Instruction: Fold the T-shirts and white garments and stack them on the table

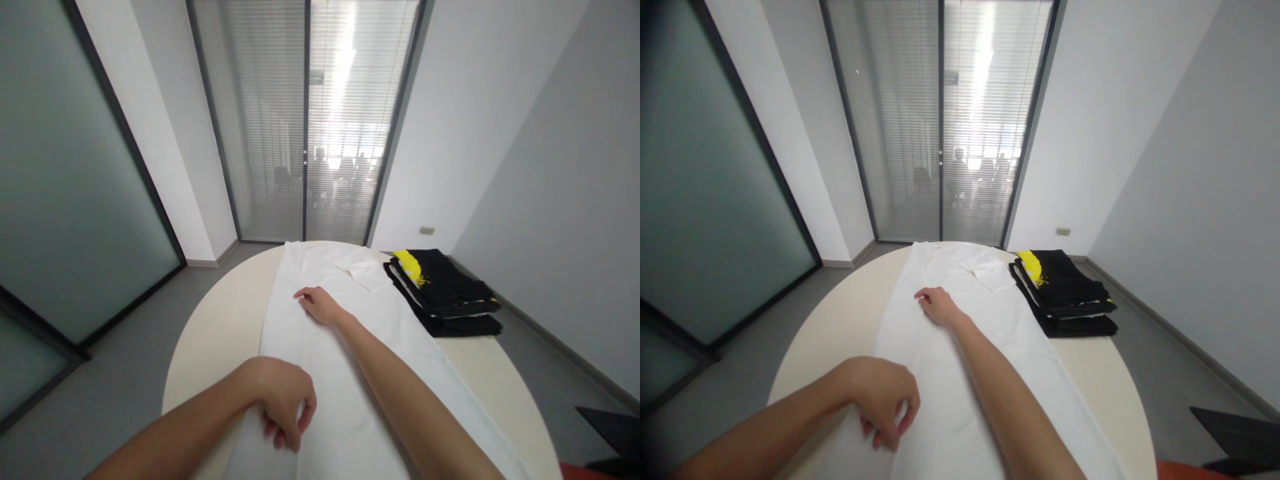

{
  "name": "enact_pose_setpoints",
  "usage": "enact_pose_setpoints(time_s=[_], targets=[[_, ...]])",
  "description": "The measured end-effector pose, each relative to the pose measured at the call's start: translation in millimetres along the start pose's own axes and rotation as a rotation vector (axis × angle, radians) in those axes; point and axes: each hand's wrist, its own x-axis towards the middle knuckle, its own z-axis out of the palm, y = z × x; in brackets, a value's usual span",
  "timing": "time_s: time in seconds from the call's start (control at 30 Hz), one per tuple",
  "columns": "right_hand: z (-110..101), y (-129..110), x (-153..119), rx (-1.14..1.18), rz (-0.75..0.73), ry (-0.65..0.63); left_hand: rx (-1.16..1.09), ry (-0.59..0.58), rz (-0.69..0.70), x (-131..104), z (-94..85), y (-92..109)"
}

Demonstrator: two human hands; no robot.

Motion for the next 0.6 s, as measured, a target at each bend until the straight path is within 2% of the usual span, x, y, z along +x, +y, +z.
enact_pose_setpoints(time_s=[0.1,0.2,0.27,0.37,0.43,0.47,0.5,0.53,0.6], targets=[[2.0,4.3,2.1,0.061,0.001,0.009,0.093,0.063,0.143,-4.8,-4.4,2.3],[2.7,8.7,4.2,0.138,0.046,0.081,-0.059,0.067,0.278,-3.9,-9.3,1.0],[2.9,10.8,3.7,0.108,0.037,0.105,-0.151,0.054,0.279,0.7,-9.5,-1.3],[4.7,12.1,0.5,-0.006,-0.059,0.105,-0.258,-0.045,0.247,6.9,-10.4,-8.2],[6.6,12.2,-1.5,-0.057,-0.101,0.126,-0.336,-0.052,0.282,7.1,-18.1,-17.1],[7.4,12.1,-2.0,-0.076,-0.102,0.134,-0.362,0.004,0.313,6.7,-24.8,-23.4],[8.0,12.1,-2.3,-0.094,-0.099,0.132,-0.367,0.122,0.336,7.0,-33.0,-31.0],[8.4,12.0,-2.4,-0.108,-0.096,0.124,-0.349,0.288,0.334,8.5,-41.9,-39.8],[8.5,11.9,-2.4,-0.126,-0.098,0.106,-0.274,0.767,0.256,17.2,-58.2,-59.9]])
